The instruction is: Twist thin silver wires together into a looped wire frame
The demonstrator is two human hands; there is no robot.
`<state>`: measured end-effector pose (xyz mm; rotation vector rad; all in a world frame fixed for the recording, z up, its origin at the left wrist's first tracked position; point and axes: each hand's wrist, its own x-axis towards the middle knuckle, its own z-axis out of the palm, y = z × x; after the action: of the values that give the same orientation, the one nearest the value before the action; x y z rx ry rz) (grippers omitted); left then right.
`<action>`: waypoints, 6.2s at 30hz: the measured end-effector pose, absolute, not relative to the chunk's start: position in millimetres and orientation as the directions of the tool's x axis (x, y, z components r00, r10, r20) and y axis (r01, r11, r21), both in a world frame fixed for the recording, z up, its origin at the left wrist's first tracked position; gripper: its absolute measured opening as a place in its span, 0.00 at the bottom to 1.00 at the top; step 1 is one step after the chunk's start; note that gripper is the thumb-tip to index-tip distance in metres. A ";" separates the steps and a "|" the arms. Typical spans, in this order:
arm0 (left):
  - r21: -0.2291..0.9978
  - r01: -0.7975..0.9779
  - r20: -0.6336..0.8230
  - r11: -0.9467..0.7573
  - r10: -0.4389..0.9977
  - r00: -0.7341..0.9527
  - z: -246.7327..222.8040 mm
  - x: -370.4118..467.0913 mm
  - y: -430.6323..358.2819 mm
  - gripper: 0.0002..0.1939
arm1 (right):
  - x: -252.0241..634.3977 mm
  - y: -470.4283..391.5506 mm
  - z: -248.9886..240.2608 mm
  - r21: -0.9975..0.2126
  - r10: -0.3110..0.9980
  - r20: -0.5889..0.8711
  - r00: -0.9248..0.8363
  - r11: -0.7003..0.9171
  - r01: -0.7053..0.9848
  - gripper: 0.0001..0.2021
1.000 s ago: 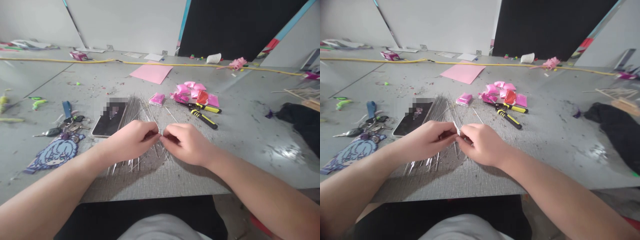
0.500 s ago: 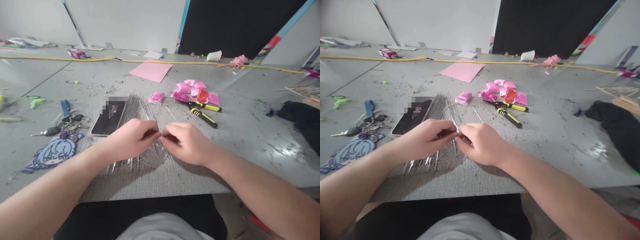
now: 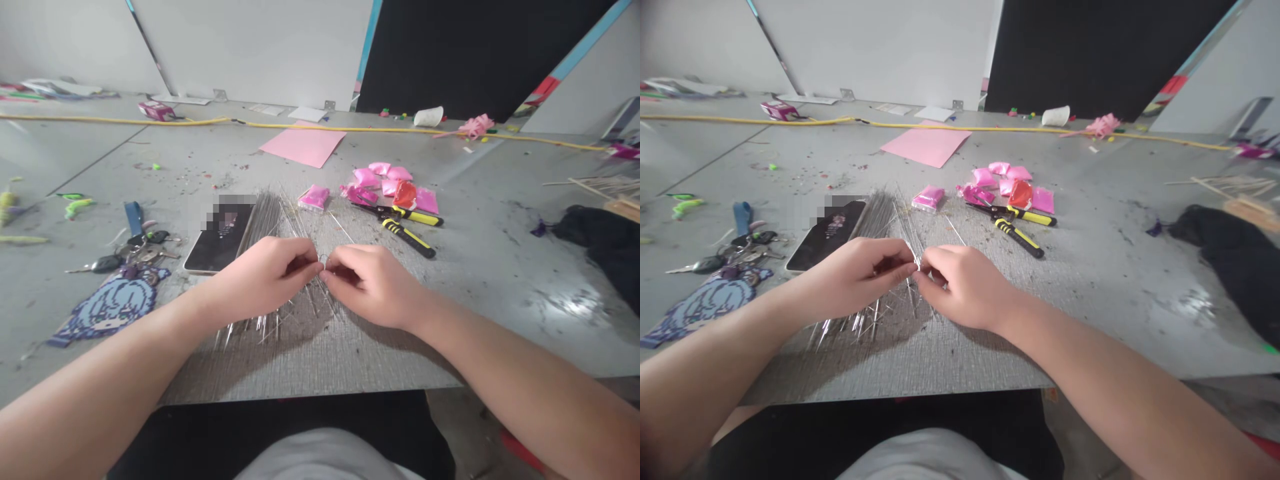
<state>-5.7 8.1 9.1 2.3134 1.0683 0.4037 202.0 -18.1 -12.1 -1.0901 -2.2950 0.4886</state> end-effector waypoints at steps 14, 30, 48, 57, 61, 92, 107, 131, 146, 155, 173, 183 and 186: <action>0.523 0.619 0.018 -0.586 0.734 0.679 6.1 -4.7 8.8 0.10 | 201.0 -18.7 -11.9 -0.497 0.784 0.241 -0.572 0.606 0.621 0.08; 0.389 0.628 -0.048 -0.674 0.666 0.745 1.6 -5.7 7.9 0.12 | 199.3 -22.7 -8.7 -0.386 0.795 0.074 -0.601 0.579 0.718 0.10; 0.486 0.639 -0.053 -0.596 0.710 0.702 3.6 -6.7 9.5 0.12 | 200.0 -21.9 -9.4 -0.463 0.793 0.113 -0.598 0.575 0.675 0.08; 0.706 0.632 -0.132 -0.319 0.818 0.560 11.1 -5.1 9.7 0.13 | 200.4 -17.9 -8.3 -0.572 0.842 0.279 -0.462 0.532 0.625 0.11; 0.709 0.639 -0.169 -0.299 0.808 0.565 9.4 -3.9 10.0 0.15 | 201.4 -17.6 -9.4 -0.556 0.838 0.363 -0.407 0.546 0.627 0.10; 0.703 0.611 -0.035 -0.365 0.840 0.542 6.3 -7.2 11.6 0.15 | 202.7 -16.4 -10.2 -0.576 0.831 0.331 -0.446 0.553 0.602 0.05; 0.700 0.614 -0.033 -0.365 0.843 0.537 10.1 -7.3 11.0 0.16 | 202.2 -18.2 -9.7 -0.581 0.831 0.336 -0.443 0.553 0.596 0.06; 0.719 0.575 -0.017 -0.390 0.817 0.576 10.2 -5.6 11.4 0.16 | 201.2 -19.4 -10.0 -0.645 0.863 0.342 -0.373 0.504 0.574 0.08; 0.728 0.593 -0.077 -0.343 0.819 0.568 8.6 -6.0 10.9 0.16 | 203.0 -19.0 -12.6 -0.585 0.824 0.470 -0.318 0.560 0.586 0.07; 0.738 0.550 -0.059 -0.391 0.775 0.630 4.9 -6.5 11.3 0.18 | 201.8 -18.9 -12.8 -0.577 0.800 0.482 -0.357 0.597 0.557 0.04; 0.711 0.573 -0.047 -0.408 0.785 0.618 9.7 -6.6 10.6 0.18 | 200.3 -19.2 -10.7 -0.583 0.797 0.508 -0.326 0.597 0.551 0.03; 0.732 0.532 -0.033 -0.425 0.758 0.652 11.4 -7.0 8.7 0.17 | 202.8 -19.1 -5.7 -0.511 0.725 0.567 -0.391 0.682 0.523 0.04; 0.741 0.526 -0.039 -0.417 0.756 0.653 11.7 -7.5 9.0 0.18 | 202.0 -17.9 -5.3 -0.526 0.720 0.565 -0.403 0.690 0.496 0.04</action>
<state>-7.5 9.0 11.7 2.1171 0.9911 0.3904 202.0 -17.9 -5.3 -0.9301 -2.0856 0.3499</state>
